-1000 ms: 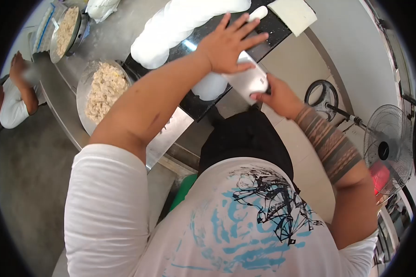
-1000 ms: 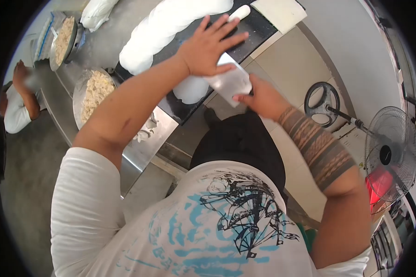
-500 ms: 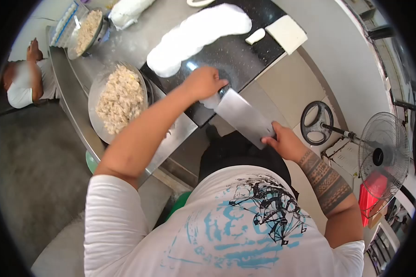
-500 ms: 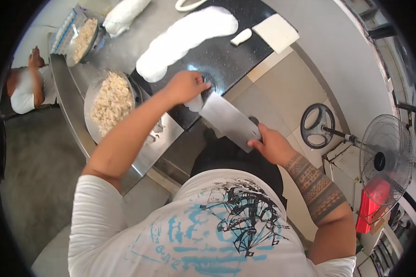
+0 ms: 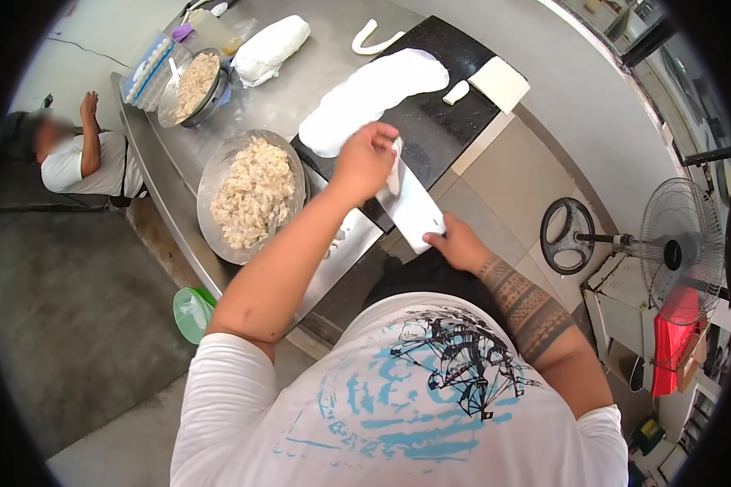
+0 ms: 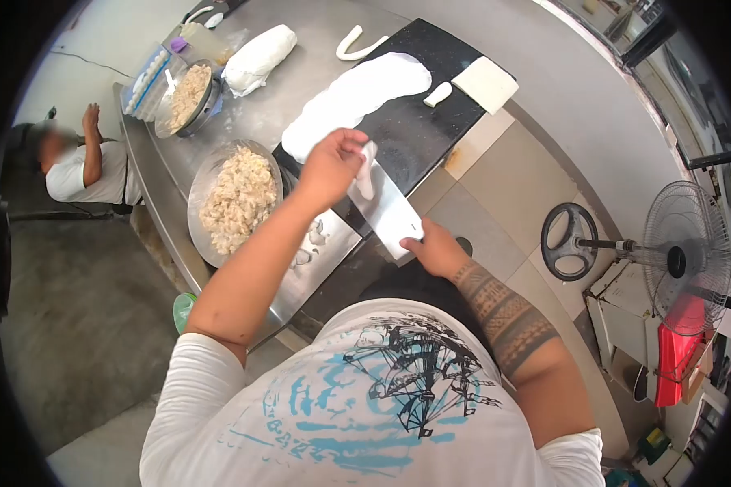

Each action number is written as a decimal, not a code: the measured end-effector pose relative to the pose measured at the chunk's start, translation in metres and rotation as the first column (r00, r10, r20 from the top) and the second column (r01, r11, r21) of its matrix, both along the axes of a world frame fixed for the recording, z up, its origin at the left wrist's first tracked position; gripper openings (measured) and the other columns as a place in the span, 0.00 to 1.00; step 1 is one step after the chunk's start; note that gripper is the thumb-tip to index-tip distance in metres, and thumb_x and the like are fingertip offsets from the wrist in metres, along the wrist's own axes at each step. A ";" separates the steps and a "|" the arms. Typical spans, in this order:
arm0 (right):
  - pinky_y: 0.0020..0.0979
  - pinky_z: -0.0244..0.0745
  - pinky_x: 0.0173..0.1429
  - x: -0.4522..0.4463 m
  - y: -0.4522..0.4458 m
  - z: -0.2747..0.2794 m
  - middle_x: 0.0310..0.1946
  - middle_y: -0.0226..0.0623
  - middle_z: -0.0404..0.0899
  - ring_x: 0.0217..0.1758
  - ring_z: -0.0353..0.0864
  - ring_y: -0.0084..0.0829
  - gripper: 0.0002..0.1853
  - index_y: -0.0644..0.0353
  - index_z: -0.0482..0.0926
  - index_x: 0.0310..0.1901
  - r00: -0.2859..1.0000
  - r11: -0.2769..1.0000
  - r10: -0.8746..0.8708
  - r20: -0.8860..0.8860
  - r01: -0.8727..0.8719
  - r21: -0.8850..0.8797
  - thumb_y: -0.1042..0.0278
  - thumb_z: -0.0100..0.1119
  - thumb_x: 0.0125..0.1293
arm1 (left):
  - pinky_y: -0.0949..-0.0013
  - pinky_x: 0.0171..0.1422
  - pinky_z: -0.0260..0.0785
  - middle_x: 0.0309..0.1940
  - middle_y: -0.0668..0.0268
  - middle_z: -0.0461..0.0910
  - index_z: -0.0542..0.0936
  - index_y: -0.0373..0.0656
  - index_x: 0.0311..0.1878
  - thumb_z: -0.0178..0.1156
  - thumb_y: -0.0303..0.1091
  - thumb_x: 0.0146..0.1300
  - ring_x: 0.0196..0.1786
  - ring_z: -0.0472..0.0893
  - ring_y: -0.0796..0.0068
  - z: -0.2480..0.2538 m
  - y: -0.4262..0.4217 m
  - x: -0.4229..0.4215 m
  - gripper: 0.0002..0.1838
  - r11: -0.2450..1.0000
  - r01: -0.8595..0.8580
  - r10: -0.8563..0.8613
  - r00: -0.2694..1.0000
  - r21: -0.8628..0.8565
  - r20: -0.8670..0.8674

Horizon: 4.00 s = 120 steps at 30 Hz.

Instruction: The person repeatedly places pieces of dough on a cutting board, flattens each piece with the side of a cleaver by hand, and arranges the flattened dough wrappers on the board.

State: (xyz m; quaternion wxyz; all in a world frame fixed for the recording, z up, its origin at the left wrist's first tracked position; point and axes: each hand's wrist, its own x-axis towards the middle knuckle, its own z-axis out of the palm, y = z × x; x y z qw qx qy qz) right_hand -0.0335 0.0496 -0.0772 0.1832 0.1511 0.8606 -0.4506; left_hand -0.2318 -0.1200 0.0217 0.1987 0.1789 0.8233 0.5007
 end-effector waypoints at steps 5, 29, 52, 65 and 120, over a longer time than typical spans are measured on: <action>0.48 0.81 0.50 0.032 0.028 0.018 0.39 0.55 0.86 0.43 0.88 0.53 0.28 0.70 0.78 0.56 0.995 0.995 -0.095 -0.012 0.095 -0.019 0.50 0.73 0.72 | 0.70 0.48 0.78 0.44 0.65 0.83 0.83 0.39 0.61 0.64 0.20 0.68 0.41 0.83 0.76 0.051 -0.022 -0.055 0.19 0.975 -0.174 0.166 0.984 0.141 0.061; 0.59 0.79 0.44 -0.096 0.245 0.096 0.33 0.57 0.84 0.38 0.85 0.64 0.11 0.65 0.72 0.54 0.933 0.924 0.225 -0.281 -0.113 0.366 0.70 0.58 0.77 | 0.51 0.52 0.77 0.45 0.53 0.84 0.81 0.40 0.49 0.76 0.29 0.59 0.46 0.84 0.50 -0.108 0.188 -0.056 0.17 0.969 -0.215 0.116 0.827 -0.119 -0.549; 0.26 0.70 0.25 -0.117 0.242 -0.016 0.25 0.27 0.72 0.21 0.73 0.20 0.14 0.58 0.74 0.53 0.825 0.608 -0.494 0.274 0.553 -0.570 0.54 0.54 0.87 | 0.62 0.47 0.80 0.46 0.58 0.85 0.86 0.40 0.53 0.73 0.28 0.68 0.42 0.87 0.63 -0.027 0.031 0.011 0.12 0.937 -0.217 0.108 0.924 -0.272 -0.366; 0.63 0.78 0.57 -0.083 0.261 0.038 0.47 0.64 0.86 0.56 0.83 0.70 0.15 0.67 0.73 0.54 0.940 0.751 -0.098 -0.327 0.286 0.596 0.60 0.56 0.82 | 0.54 0.51 0.79 0.43 0.60 0.85 0.87 0.40 0.44 0.71 0.28 0.65 0.47 0.85 0.52 -0.082 -0.021 0.029 0.06 0.940 0.198 -0.330 0.729 -0.276 -0.599; 0.47 0.81 0.56 -0.085 0.120 0.018 0.44 0.58 0.87 0.51 0.89 0.55 0.34 0.68 0.77 0.60 0.903 0.902 0.423 0.074 -0.412 -0.133 0.54 0.83 0.62 | 0.26 0.87 0.46 0.89 0.47 0.53 0.61 0.66 0.88 0.58 0.70 0.70 0.87 0.55 0.33 -0.085 0.059 -0.010 0.46 0.708 0.271 -0.651 0.609 -0.653 -0.453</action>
